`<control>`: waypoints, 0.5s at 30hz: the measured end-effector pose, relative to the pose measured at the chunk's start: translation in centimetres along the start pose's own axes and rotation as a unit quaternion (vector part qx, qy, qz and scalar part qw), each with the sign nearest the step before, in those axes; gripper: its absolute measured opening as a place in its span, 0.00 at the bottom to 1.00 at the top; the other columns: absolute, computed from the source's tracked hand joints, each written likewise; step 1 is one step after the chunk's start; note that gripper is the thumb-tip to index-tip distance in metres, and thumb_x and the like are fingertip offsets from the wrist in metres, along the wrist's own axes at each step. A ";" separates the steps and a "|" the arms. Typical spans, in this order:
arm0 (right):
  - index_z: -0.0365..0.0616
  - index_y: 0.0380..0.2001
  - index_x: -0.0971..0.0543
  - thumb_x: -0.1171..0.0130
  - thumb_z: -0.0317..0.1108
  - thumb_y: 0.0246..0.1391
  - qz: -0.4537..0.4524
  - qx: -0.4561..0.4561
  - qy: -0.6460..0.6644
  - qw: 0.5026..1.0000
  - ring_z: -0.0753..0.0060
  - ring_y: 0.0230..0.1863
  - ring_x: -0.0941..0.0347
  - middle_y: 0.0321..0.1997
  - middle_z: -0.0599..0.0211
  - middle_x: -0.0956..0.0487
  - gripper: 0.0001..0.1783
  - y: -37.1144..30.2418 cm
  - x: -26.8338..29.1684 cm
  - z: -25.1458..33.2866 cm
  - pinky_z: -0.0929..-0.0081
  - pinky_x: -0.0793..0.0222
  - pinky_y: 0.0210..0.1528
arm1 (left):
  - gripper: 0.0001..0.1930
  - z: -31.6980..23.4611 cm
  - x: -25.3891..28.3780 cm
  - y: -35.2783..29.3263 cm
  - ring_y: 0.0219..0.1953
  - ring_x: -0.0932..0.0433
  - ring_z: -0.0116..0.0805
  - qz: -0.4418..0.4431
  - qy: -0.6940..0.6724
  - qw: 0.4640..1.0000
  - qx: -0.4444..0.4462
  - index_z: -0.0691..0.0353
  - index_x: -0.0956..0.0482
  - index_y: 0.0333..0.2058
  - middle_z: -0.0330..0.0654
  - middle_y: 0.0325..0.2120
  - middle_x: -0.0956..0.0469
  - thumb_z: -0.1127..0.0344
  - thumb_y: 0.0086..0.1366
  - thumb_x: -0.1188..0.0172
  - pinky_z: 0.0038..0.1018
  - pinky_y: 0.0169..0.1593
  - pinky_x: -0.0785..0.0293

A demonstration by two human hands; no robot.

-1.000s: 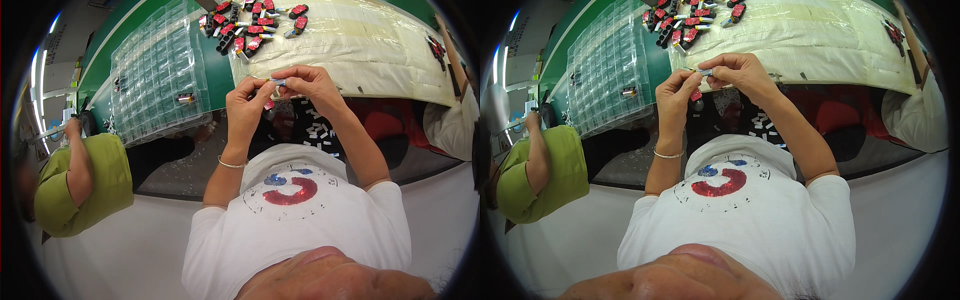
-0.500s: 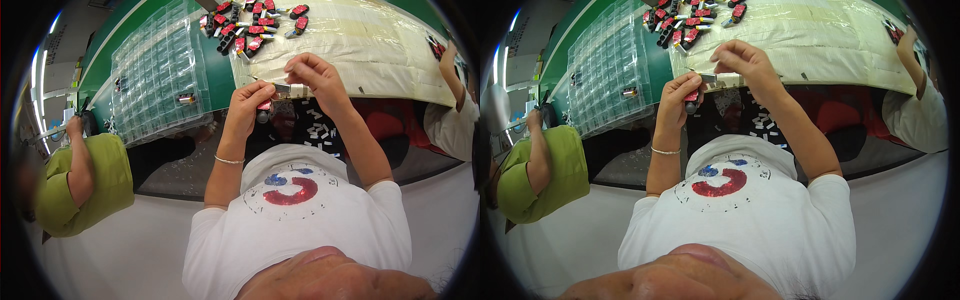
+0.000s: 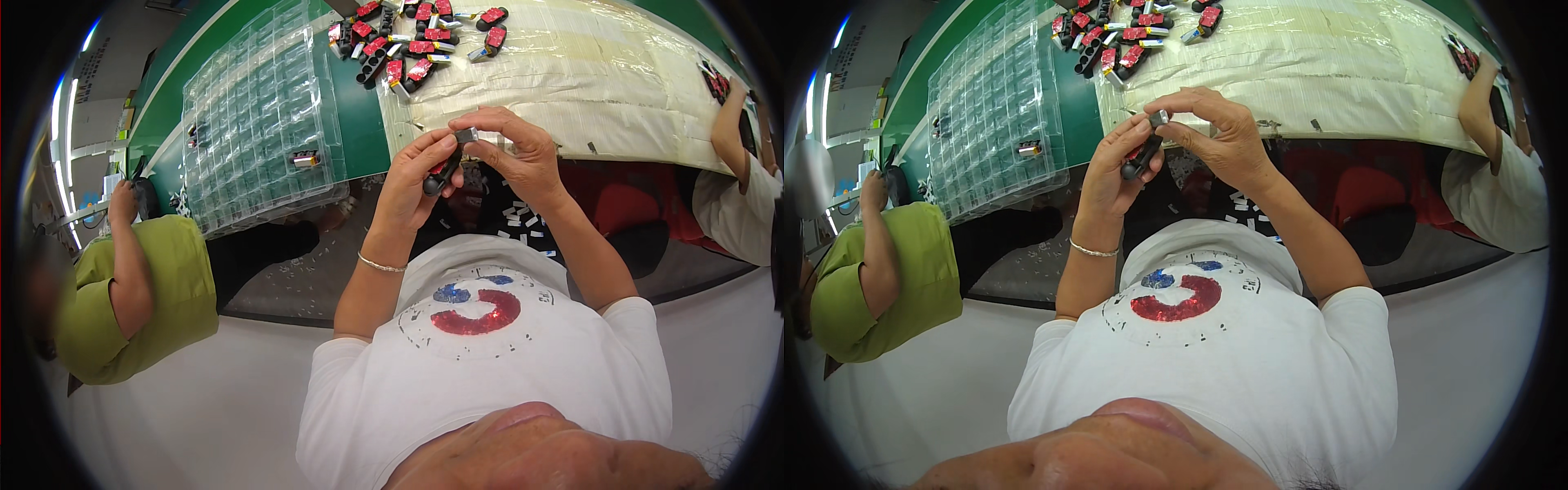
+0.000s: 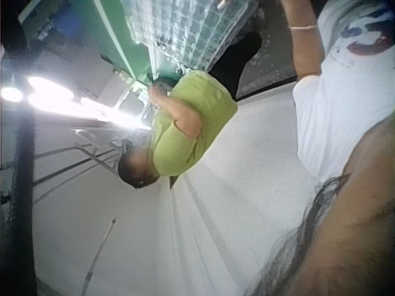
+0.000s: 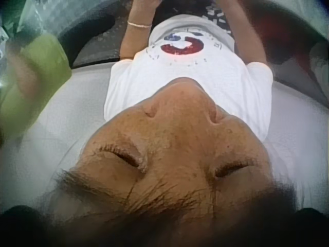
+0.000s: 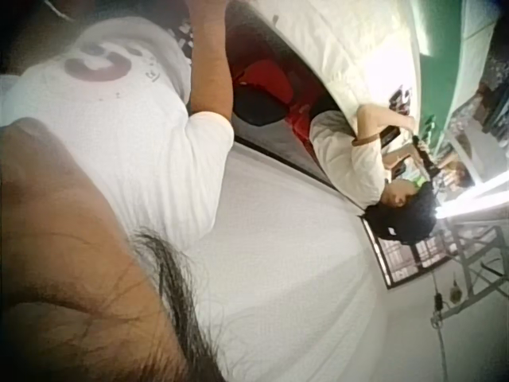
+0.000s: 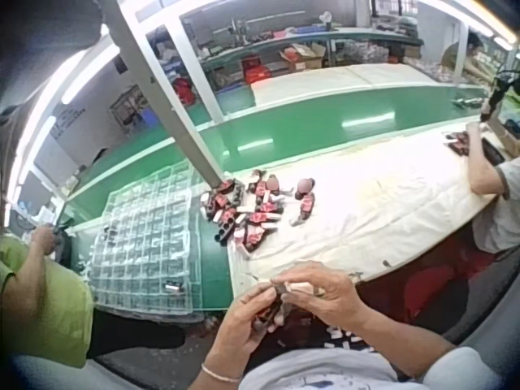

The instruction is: Assembling small plastic key fob housings by attaching red internal components and organizing them in a storage tray.

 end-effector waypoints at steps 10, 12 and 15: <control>0.43 0.46 0.19 0.38 0.28 0.54 -0.012 0.048 -0.017 0.999 0.71 0.41 0.24 0.39 0.63 0.20 0.14 1.3 0.3 1.2 0.77 0.28 0.42 | 0.22 -0.6 -1.0 -1.5 0.43 0.20 0.35 -0.047 0.068 0.988 -0.132 0.69 0.33 0.55 0.48 0.44 0.23 0.74 0.64 0.41 0.26 0.50 0.23; 0.44 0.46 0.19 0.37 0.28 0.54 0.006 0.062 -0.053 0.997 0.71 0.40 0.24 0.37 0.63 0.21 0.15 1.3 0.3 1.6 0.77 0.27 0.40 | 0.21 -0.5 -1.1 -1.6 0.44 0.20 0.34 -0.051 0.126 0.976 -0.169 0.69 0.34 0.56 0.48 0.44 0.23 0.74 0.65 0.42 0.27 0.50 0.23; 0.46 0.47 0.19 0.36 0.27 0.51 0.022 0.062 -0.083 0.994 0.71 0.38 0.25 0.36 0.64 0.21 0.18 1.5 0.2 2.3 0.77 0.28 0.39 | 0.20 -0.4 -1.0 -1.7 0.44 0.20 0.33 -0.041 0.130 0.973 -0.184 0.69 0.33 0.55 0.47 0.44 0.22 0.75 0.65 0.42 0.27 0.50 0.22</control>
Point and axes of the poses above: each hand's wrist, its own y-axis towards the middle knuckle, its own x-axis out of the back of the hand, z = x × y, the point moved 1 cm from there along y, towards the middle knuckle
